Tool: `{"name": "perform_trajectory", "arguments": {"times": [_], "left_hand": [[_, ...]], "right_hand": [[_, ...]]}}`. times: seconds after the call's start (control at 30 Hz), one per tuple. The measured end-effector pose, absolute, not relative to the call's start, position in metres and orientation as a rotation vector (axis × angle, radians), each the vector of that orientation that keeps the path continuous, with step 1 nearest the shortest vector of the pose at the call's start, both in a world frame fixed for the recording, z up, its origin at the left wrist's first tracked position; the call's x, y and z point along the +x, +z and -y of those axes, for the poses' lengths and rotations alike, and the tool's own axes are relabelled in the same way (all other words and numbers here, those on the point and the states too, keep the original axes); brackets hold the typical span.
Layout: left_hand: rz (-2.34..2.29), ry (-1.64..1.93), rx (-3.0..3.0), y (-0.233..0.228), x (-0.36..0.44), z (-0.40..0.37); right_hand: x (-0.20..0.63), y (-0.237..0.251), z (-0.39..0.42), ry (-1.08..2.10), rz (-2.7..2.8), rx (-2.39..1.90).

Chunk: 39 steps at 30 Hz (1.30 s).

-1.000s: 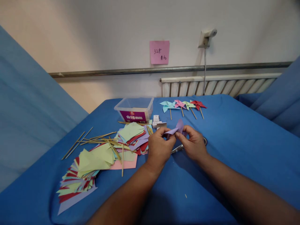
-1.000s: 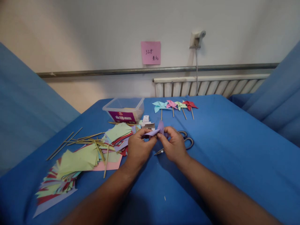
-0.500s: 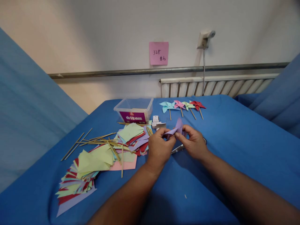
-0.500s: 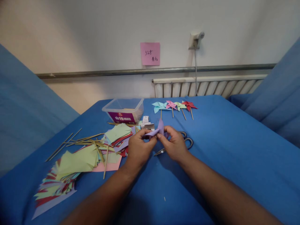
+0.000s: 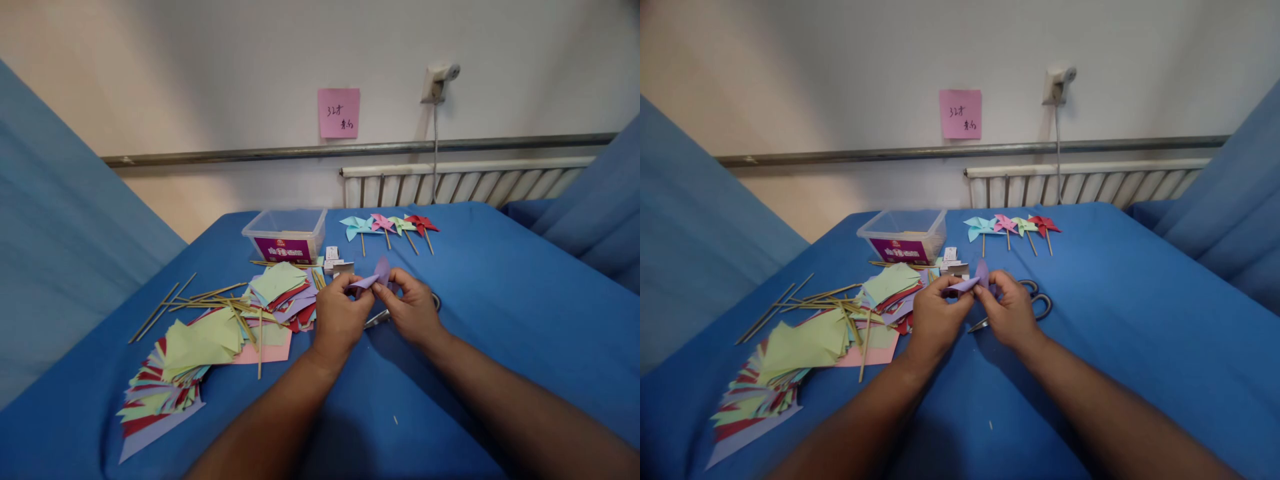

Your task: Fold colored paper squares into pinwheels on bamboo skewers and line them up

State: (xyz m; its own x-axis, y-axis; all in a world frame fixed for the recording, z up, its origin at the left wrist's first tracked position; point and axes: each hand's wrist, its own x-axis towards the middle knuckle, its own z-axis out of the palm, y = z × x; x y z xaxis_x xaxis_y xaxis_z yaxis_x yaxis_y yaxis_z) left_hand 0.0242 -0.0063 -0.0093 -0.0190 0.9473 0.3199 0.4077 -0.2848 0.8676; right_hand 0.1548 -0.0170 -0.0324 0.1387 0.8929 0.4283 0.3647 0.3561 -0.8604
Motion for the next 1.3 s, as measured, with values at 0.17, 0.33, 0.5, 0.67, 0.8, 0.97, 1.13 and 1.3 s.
{"name": "perform_trajectory", "arguments": {"times": [0.17, 0.33, 0.5, 0.67, 0.8, 0.97, 1.13, 1.3], "left_hand": [[-1.417, 1.284, 1.704, -0.0088, 0.0244, 0.0063], [-1.431, 1.271, 1.689, -0.0090, 0.0244, 0.0054], [-1.421, 1.272, 1.689, -0.0099, 0.0240, 0.0043], [-1.386, 1.273, 1.636, -0.0106, 0.0242, 0.0040], [-1.342, 1.280, 1.583, -0.0106, 0.0245, 0.0043], [-1.302, 1.283, 1.580, -0.0116, 0.0238, 0.0036], [-1.306, 1.284, 1.584, -0.0108, 0.0247, 0.0039], [-1.333, 1.282, 1.593, -0.0100, 0.0250, 0.0043]], "right_hand": [[0.1530, -0.0323, 0.0174, 0.583, 1.423, -1.223], [0.1515, -0.0328, 0.0168, 0.574, 1.414, -1.235], [0.1510, -0.0350, 0.0153, 0.558, 1.418, -1.226], [0.1517, -0.0348, 0.0142, 0.663, 1.370, -1.199], [0.1531, -0.0325, 0.0124, 0.849, 1.281, -1.112], [0.1546, -0.0333, 0.0085, 0.961, 1.215, -1.032], [0.1551, -0.0377, 0.0078, 0.907, 1.236, -1.076], [0.1552, -0.0410, 0.0079, 0.840, 1.266, -1.119]]}}
